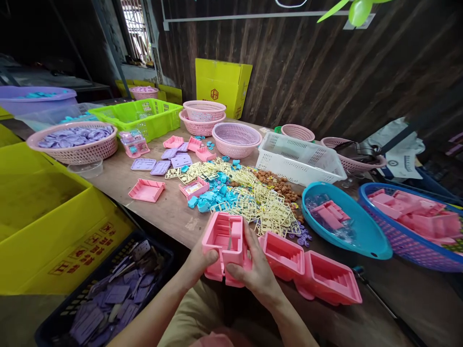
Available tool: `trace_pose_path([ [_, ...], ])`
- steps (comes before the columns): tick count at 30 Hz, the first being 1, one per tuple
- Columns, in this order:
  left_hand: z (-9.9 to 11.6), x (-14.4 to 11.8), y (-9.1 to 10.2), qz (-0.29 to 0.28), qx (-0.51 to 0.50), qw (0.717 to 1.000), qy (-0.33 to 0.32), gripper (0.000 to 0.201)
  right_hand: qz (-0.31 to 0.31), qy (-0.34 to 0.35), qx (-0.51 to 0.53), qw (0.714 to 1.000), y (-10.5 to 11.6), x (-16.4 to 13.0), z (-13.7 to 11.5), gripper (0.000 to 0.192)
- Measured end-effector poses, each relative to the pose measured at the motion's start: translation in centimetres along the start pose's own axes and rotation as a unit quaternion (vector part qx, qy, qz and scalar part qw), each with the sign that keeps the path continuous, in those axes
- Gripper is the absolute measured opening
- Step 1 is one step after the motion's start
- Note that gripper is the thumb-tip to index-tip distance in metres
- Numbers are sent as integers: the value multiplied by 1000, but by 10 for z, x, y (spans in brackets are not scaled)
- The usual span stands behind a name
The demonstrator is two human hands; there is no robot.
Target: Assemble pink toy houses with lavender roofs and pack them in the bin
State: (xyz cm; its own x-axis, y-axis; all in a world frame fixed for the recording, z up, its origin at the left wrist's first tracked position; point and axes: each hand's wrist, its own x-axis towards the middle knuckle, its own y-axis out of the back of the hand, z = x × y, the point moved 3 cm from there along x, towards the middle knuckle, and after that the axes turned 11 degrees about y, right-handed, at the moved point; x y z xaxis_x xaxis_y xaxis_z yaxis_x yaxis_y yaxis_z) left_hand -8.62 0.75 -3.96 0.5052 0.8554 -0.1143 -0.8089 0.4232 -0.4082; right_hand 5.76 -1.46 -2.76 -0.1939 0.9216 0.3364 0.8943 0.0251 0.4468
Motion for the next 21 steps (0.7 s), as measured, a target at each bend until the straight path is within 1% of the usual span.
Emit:
trace_pose_path([
  [3,13,1,-4,7,7,1000,-29,80,25,-13,34,999,9,0,-11,98],
  [6,20,2,-6,8,32,998,-46,84,25,-16,38,999,15,2,-18,95],
  [10,19,2,-4,29,48,997,-46,86,2,-32,23,999,16,-1,-14,98],
  [12,17,3,-2,33,56,997,-49,87,3,-44,18,999,16,-3,-11,98],
  [14,16,3,-2,26,57,997,-53,88,9,-49,15,999,16,-4,-10,98],
  [17,16,3,-2,21,51,997,-50,86,8,-36,20,999,16,-2,-13,97],
  [21,16,3,-3,30,51,997,-43,86,-3,-27,19,999,15,0,-16,97],
])
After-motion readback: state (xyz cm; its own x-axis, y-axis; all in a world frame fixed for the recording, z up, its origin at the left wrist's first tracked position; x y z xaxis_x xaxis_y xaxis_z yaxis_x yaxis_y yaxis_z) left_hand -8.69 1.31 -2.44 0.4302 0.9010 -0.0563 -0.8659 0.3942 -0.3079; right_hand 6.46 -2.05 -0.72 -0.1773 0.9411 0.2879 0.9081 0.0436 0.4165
